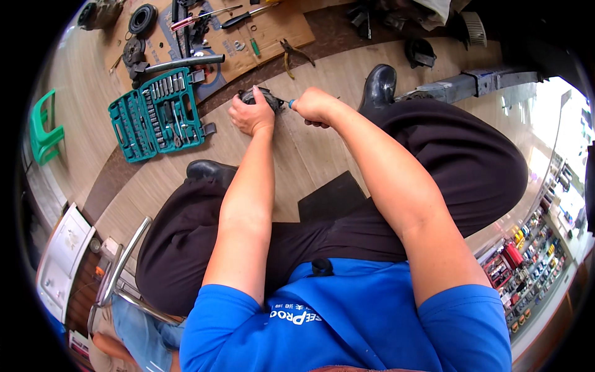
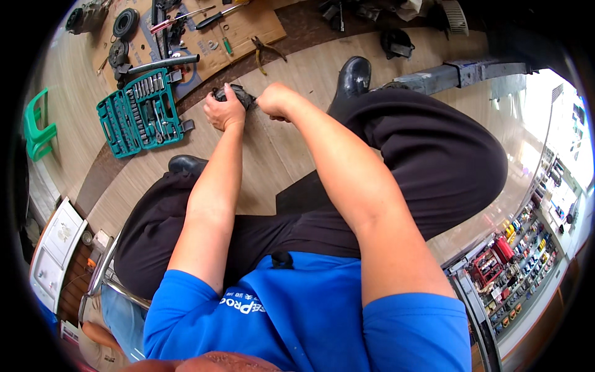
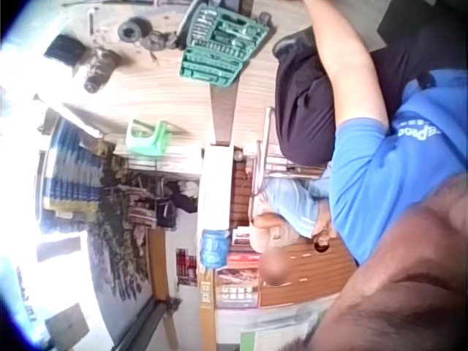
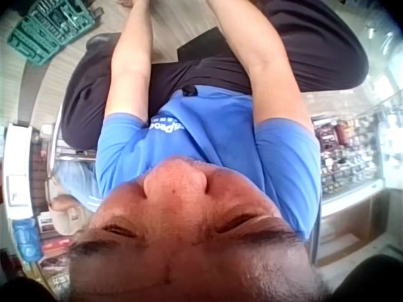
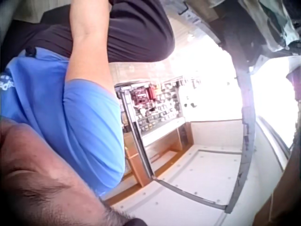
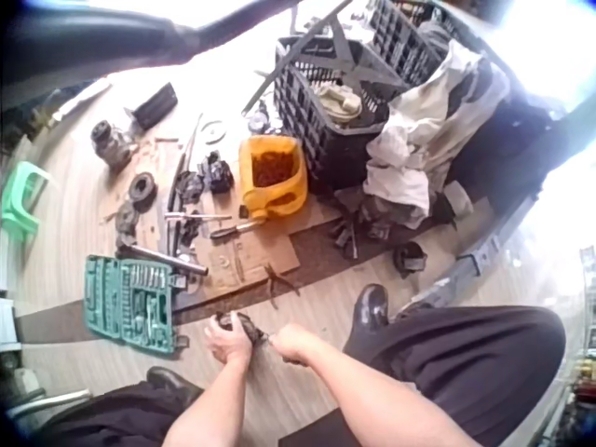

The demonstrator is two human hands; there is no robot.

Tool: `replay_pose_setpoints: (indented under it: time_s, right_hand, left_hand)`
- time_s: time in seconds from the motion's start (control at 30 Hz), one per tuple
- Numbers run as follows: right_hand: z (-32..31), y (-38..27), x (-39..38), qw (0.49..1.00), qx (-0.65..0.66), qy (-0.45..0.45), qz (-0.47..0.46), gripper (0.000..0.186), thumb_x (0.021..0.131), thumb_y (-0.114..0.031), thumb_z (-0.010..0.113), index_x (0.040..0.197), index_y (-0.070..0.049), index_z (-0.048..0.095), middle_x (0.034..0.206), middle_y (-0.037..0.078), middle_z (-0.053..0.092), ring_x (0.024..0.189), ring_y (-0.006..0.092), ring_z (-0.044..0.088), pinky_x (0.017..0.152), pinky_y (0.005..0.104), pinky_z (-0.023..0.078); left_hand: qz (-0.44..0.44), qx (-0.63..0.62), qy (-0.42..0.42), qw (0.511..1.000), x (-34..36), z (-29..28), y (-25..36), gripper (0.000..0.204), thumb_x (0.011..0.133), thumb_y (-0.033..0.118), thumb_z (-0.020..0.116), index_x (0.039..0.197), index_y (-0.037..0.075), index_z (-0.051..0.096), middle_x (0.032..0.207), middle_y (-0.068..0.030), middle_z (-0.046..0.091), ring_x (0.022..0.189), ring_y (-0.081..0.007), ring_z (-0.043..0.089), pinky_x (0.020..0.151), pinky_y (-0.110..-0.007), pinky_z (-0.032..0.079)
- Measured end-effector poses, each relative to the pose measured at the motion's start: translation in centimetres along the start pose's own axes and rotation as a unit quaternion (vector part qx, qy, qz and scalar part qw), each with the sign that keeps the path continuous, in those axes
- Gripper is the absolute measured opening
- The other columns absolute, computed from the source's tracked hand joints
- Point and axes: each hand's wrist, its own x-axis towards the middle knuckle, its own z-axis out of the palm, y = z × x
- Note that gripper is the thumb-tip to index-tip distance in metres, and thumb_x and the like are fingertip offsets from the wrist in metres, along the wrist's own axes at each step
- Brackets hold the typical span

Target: The person disassembles a black mechanical component, using a screwdriver to remove screws and prying pieces apart by hand, then takes the items outside to clean or inspect them.

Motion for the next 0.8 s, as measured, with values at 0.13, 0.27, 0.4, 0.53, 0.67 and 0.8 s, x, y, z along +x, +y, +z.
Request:
replay_pose_setpoints:
  time_s: [0.13, 0.27, 0.4, 0.53, 0.67, 0.8]
  right_hand:
    - [0.3, -0.8, -0.5, 0.999, -0.032, 0.017, -0.024, 0.040, 0.092, -0.031, 0.055, 0.069, 0.002, 0.062, 0.064, 0.013, 0.061, 0.050, 0.0231, 0.054, 0.048, 0.0405, 0.044]
    - [-0.3, -1.2, -0.8, 0.994, -0.100, 0.034, -0.035, 0.031, 0.088, -0.019, 0.053, 0.072, 0.003, 0.067, 0.069, 0.018, 0.066, 0.058, 0.0263, 0.063, 0.059, 0.0408, 0.050]
    - [-1.3, -1.4, -1.0, 0.990, -0.133, 0.035, -0.030, 0.025, 0.086, -0.013, 0.051, 0.075, 0.003, 0.066, 0.069, 0.017, 0.066, 0.057, 0.0261, 0.062, 0.059, 0.0418, 0.051]
    - [-1.6, -1.5, -0.8, 0.994, -0.105, 0.021, -0.023, 0.036, 0.090, -0.024, 0.052, 0.066, 0.002, 0.060, 0.058, 0.014, 0.058, 0.045, 0.0233, 0.051, 0.042, 0.0410, 0.041]
    - [-1.6, -1.4, 0.1, 0.996, -0.089, 0.014, 0.010, 0.025, 0.087, -0.014, 0.051, 0.073, 0.003, 0.063, 0.065, 0.016, 0.063, 0.049, 0.0241, 0.055, 0.047, 0.0420, 0.045]
    - [-0.7, -1.5, -0.3, 0.990, -0.141, 0.026, -0.012, 0.021, 0.083, -0.007, 0.050, 0.083, 0.003, 0.069, 0.072, 0.020, 0.067, 0.058, 0.0285, 0.064, 0.058, 0.0426, 0.051]
  left_hand:
    - [-0.010, -0.006, 0.019, 1.000, 0.1, 0.4, -0.3, 0.063, 0.080, 0.056, 0.067, 0.119, 0.006, 0.058, 0.111, -0.0185, 0.059, 0.105, -0.0396, 0.056, 0.092, -0.049, 0.045]
    - [-0.059, -0.019, -0.023, 0.998, -1.1, 0.2, 0.4, 0.065, 0.081, 0.056, 0.067, 0.120, 0.006, 0.056, 0.114, -0.0193, 0.058, 0.109, -0.0398, 0.054, 0.094, -0.049, 0.044]
    - [-0.046, -0.024, -0.044, 0.998, -2.2, -0.1, 0.9, 0.065, 0.082, 0.057, 0.065, 0.122, 0.006, 0.055, 0.117, -0.0195, 0.056, 0.112, -0.0393, 0.053, 0.094, -0.049, 0.043]
    - [-0.056, -0.023, -0.052, 0.997, -2.4, 0.0, 0.8, 0.061, 0.084, 0.058, 0.064, 0.122, 0.011, 0.057, 0.117, -0.0186, 0.056, 0.111, -0.0402, 0.053, 0.093, -0.050, 0.044]
    - [-0.050, -0.013, -0.077, 0.996, -2.8, -0.3, 1.4, 0.056, 0.083, 0.058, 0.064, 0.120, 0.016, 0.060, 0.116, -0.0173, 0.056, 0.108, -0.0406, 0.054, 0.091, -0.050, 0.046]
    - [-0.037, -0.003, -0.092, 0.995, -2.6, -0.5, 1.4, 0.057, 0.082, 0.059, 0.065, 0.119, 0.017, 0.061, 0.117, -0.0161, 0.056, 0.106, -0.0402, 0.056, 0.089, -0.050, 0.047]
